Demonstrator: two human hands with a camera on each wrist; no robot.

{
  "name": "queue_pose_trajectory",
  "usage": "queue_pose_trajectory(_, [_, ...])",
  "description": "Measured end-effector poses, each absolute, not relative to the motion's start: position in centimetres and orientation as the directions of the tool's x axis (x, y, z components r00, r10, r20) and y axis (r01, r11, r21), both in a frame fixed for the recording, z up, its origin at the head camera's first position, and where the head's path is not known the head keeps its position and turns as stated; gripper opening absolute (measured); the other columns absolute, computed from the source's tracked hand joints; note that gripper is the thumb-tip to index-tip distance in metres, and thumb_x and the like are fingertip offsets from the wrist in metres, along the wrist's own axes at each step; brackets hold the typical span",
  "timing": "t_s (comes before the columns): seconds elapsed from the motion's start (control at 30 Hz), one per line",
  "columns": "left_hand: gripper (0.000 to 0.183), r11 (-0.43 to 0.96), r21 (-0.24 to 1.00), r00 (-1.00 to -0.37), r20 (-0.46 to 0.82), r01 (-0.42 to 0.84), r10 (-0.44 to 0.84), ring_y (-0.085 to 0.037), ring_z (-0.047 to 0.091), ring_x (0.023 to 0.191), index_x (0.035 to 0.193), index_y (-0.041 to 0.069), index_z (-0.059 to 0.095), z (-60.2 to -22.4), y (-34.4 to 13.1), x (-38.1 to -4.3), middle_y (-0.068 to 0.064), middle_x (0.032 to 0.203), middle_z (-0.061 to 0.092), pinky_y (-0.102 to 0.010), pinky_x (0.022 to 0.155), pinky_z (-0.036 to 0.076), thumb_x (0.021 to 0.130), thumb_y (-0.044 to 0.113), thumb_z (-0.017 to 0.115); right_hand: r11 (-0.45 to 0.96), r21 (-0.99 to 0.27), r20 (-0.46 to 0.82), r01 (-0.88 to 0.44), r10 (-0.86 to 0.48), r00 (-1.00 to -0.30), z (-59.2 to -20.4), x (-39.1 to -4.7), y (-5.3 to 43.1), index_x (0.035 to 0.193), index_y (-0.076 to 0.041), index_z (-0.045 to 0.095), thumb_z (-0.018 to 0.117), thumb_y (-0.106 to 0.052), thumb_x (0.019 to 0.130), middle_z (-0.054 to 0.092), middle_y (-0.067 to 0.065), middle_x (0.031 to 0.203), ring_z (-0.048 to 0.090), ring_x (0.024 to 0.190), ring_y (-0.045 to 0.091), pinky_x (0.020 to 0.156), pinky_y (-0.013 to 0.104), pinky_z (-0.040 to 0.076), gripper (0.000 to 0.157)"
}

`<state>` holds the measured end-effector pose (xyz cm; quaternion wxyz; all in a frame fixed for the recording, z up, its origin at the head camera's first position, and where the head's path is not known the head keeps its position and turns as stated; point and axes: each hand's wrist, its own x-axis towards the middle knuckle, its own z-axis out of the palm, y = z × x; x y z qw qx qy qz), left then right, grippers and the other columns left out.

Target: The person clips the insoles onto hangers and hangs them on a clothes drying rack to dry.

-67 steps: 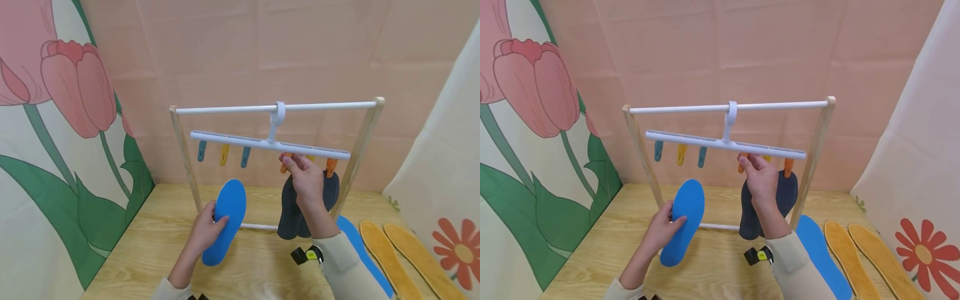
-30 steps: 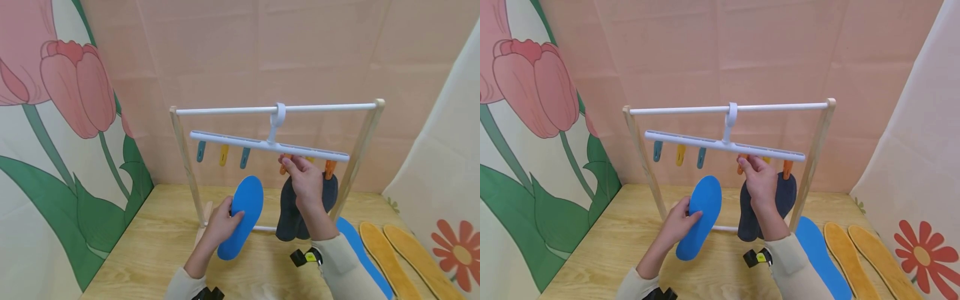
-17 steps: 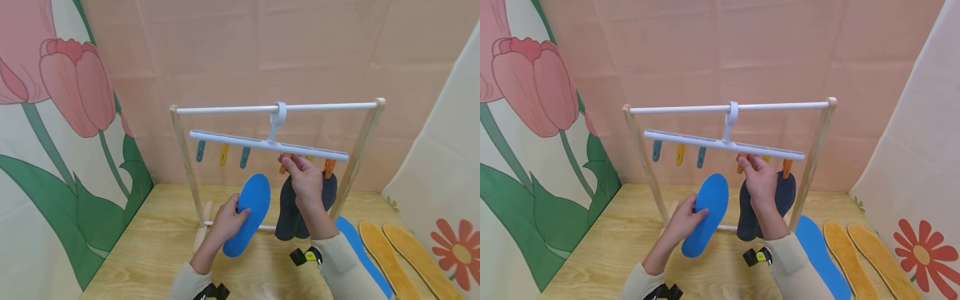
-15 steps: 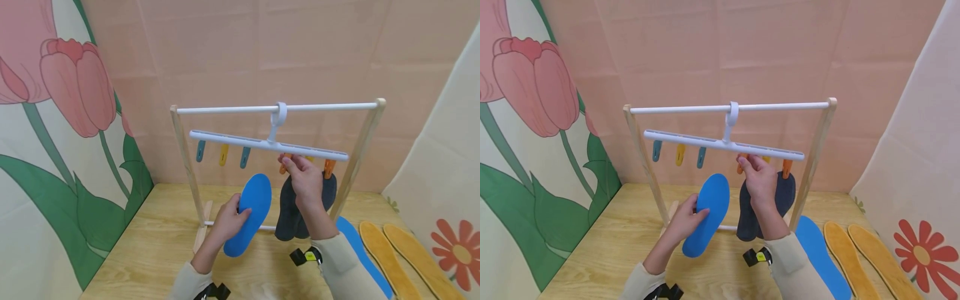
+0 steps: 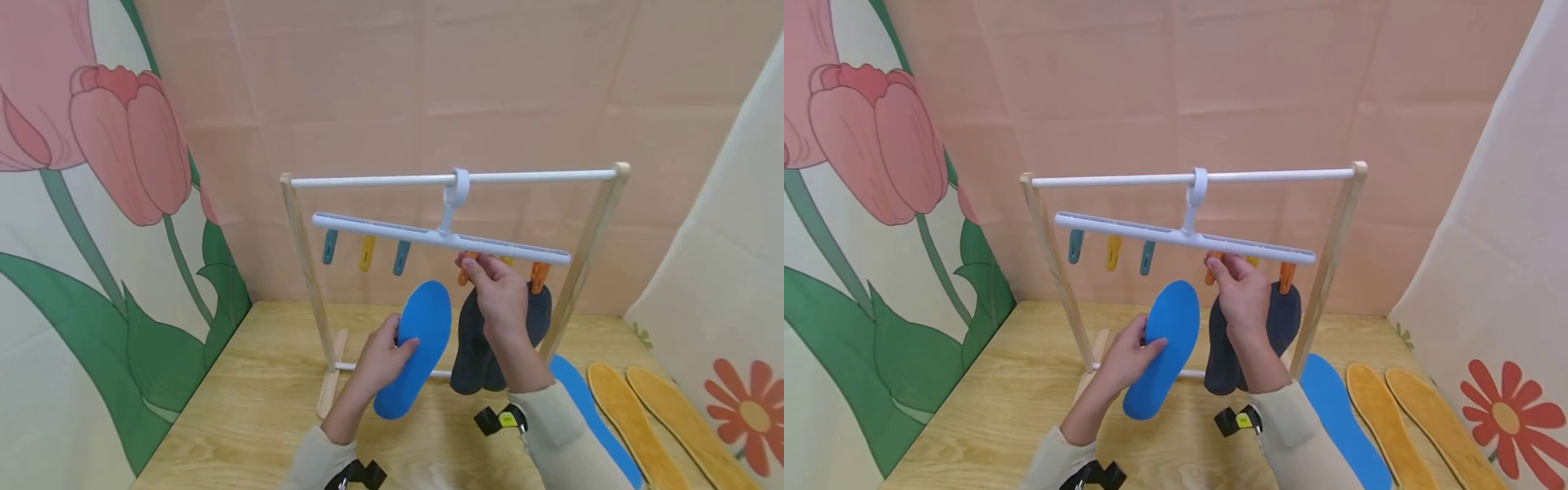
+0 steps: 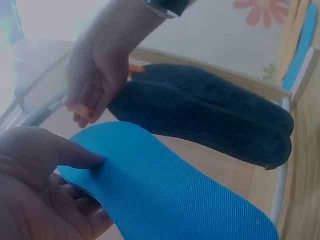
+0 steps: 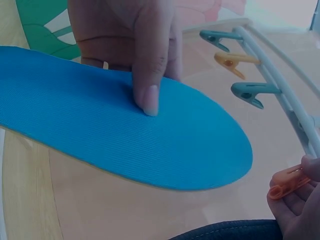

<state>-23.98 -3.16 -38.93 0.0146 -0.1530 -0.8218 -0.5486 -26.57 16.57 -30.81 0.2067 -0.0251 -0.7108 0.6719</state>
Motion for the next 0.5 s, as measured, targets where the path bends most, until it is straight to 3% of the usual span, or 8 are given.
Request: queue_pose_trajectory(0.5, [0.037,0.372,0.893,-0.955,0.169,0.253,0.244,-0.037,0.066,0.113,0.138,0.009,0.051,-38.6,-2.06,-24.35,-0.016,0.131,0.064,-0.066,0.092,0.051,0.104,0.024,0.059,0.097,-0.96,0.279,-0.261,0.301,-0.912,-30.9,-26.56,16.29,0.127,-0.016,0.072,0.07,-0.04,0.094,0.075,0.001,0.118,0.065,0.118,0.019,0.117,0.051,0.034,0.041])
